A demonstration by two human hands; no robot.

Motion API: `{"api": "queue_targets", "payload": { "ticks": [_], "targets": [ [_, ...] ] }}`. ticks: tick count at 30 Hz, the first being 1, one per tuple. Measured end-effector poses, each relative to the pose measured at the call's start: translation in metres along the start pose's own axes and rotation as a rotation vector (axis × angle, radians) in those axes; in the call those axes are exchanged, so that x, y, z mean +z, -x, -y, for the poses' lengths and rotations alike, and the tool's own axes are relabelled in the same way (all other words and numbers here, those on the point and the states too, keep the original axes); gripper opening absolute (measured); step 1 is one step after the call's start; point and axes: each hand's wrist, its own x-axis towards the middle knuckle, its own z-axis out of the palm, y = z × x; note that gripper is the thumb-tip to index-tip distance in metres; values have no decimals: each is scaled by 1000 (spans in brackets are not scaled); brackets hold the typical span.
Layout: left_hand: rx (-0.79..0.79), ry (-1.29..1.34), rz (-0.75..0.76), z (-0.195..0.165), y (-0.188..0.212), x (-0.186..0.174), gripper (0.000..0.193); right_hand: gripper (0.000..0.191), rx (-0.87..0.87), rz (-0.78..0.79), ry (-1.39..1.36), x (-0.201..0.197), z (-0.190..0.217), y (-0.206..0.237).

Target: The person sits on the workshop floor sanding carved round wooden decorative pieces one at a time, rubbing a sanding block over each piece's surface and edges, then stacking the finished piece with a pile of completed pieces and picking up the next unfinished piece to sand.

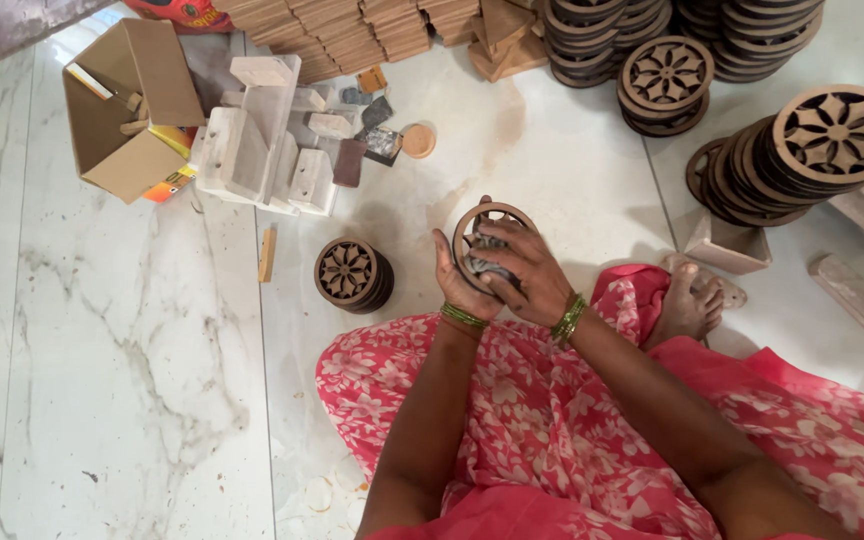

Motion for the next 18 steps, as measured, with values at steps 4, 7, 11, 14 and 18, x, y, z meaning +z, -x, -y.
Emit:
{"api": "queue_targets", "payload": {
  "ticks": [4,7,11,14,18],
  "targets": [
    [-14,70,67,2,1,1,78,32,22,36,166,-1,-3,2],
    [-4,51,44,10,3,-2,72,28,23,28,69,-3,-8,6],
    [-37,46,131,25,6,-7,68,24,24,53,163,-6,-18,11],
    [-112,60,109,32,9,-8,66,18,39,63,298,-8,-26,16],
    [-128,19,52,39,12,-10,62,22,420,75,410,-8,-34,21]
  ]
}}
